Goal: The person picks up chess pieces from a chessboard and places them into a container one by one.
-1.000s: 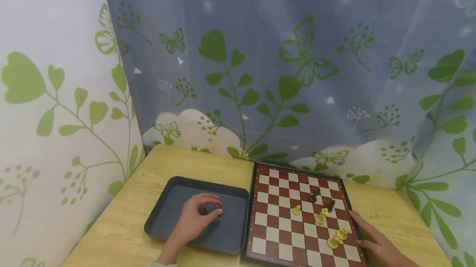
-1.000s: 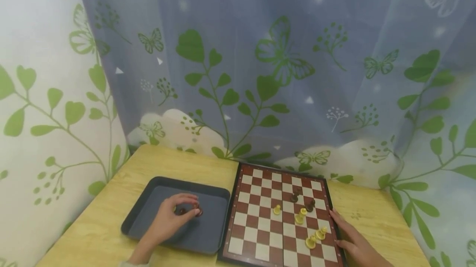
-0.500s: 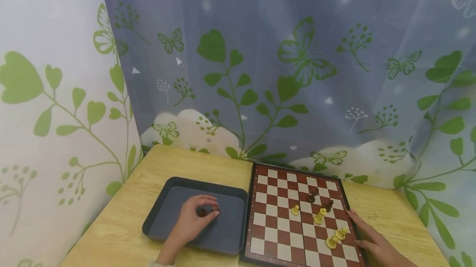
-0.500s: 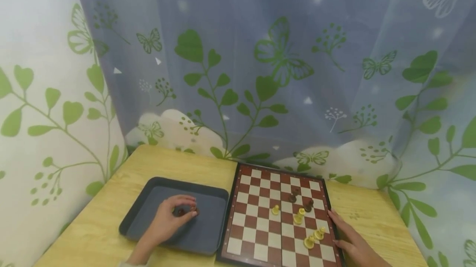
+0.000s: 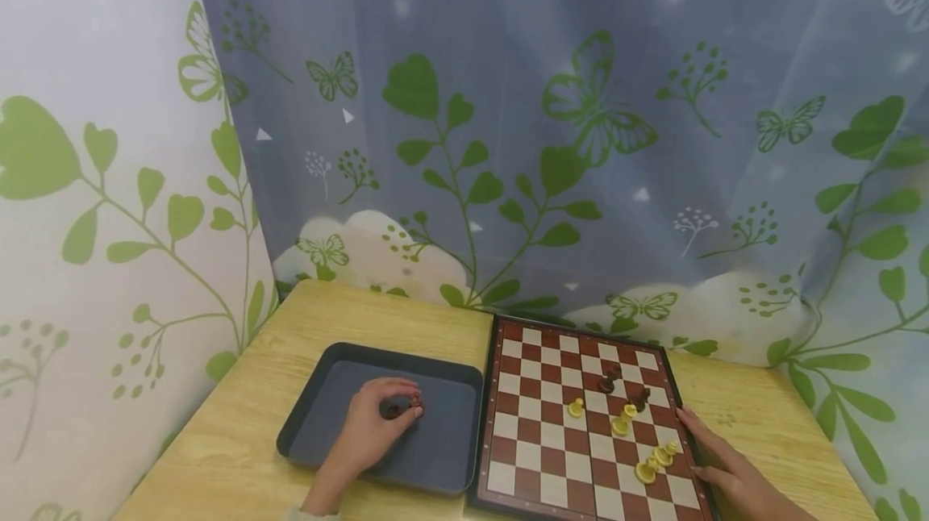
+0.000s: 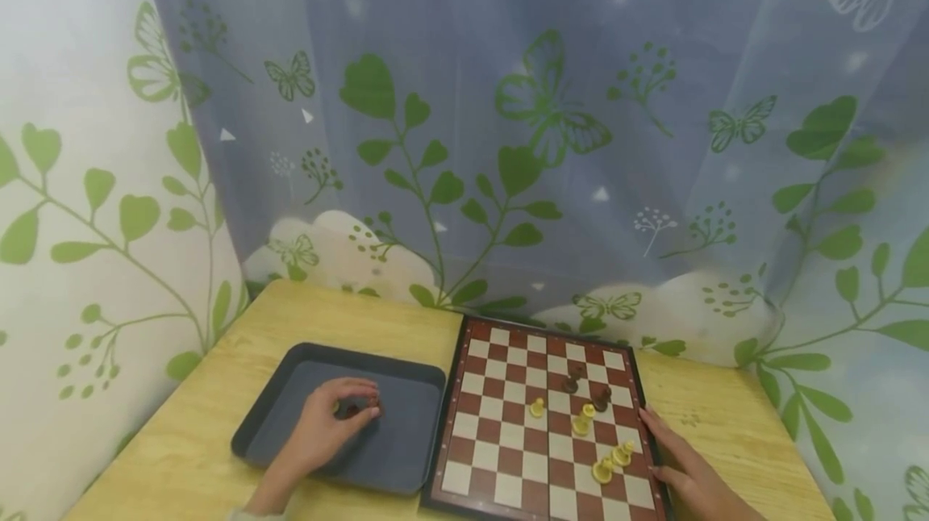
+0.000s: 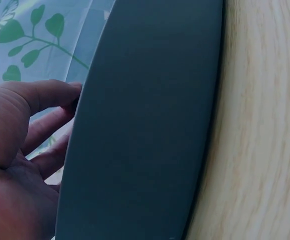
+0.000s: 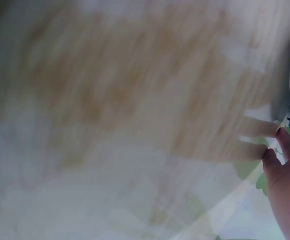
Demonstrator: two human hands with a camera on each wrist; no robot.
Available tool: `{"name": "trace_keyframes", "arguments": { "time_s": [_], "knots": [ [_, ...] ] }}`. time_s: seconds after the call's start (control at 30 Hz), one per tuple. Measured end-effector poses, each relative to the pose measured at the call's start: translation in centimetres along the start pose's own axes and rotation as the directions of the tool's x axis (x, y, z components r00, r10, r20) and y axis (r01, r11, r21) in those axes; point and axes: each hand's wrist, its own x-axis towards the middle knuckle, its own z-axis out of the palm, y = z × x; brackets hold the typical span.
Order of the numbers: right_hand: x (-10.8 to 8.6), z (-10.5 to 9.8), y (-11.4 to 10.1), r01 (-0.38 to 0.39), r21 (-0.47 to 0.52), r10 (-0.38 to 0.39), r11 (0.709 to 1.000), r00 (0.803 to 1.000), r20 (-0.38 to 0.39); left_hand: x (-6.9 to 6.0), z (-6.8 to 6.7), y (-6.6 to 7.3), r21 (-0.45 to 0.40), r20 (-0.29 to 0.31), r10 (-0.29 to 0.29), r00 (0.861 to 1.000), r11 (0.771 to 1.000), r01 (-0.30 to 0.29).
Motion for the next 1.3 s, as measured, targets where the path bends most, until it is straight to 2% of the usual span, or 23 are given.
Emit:
{"name": "trace_keyframes", "arguments": {
  "time_s": [0.2, 0.53, 0.77, 0.87, 1.1, 1.3],
  "knots": [
    [0.0, 0.0, 0.2, -0.028, 0.002, 0.028, 1.0, 1.0, 0.005, -0.1, 0.1, 0.0, 0.066, -0.049, 0.037, 0.998, 0.997, -0.033],
    [0.0, 0.1, 0.4, -0.085, 0.068, 0.082, 0.994, 0.995, 0.048, -0.4, 0.2, 0.2, 0.063, -0.059, 0.031, 0.998, 0.998, -0.027],
    [0.0, 0.0, 0.5, -0.039, 0.002, 0.039, 0.999, 0.999, 0.023, -0.3, 0.4, 0.7, 0.015, -0.032, 0.021, 0.999, 1.0, -0.02],
    [0.0, 0.1, 0.5, -0.013, -0.013, 0.013, 1.0, 1.0, 0.01, -0.2, 0.5, 0.8, 0.029, -0.018, 0.036, 0.999, 0.999, -0.036],
    [0.2, 0.0, 0.1, -0.042, -0.007, 0.042, 0.999, 0.999, 0.005, 0.6, 0.8, 1.3, 0.051, -0.001, 0.098, 0.995, 0.994, -0.098],
    [-0.2, -0.1, 0.1, 0.01, -0.023, -0.011, 1.0, 1.0, -0.022, 1.1, 1.4, 2.1, 0.054, 0.03, 0.117, 0.993, 0.992, -0.118]
  ]
}}
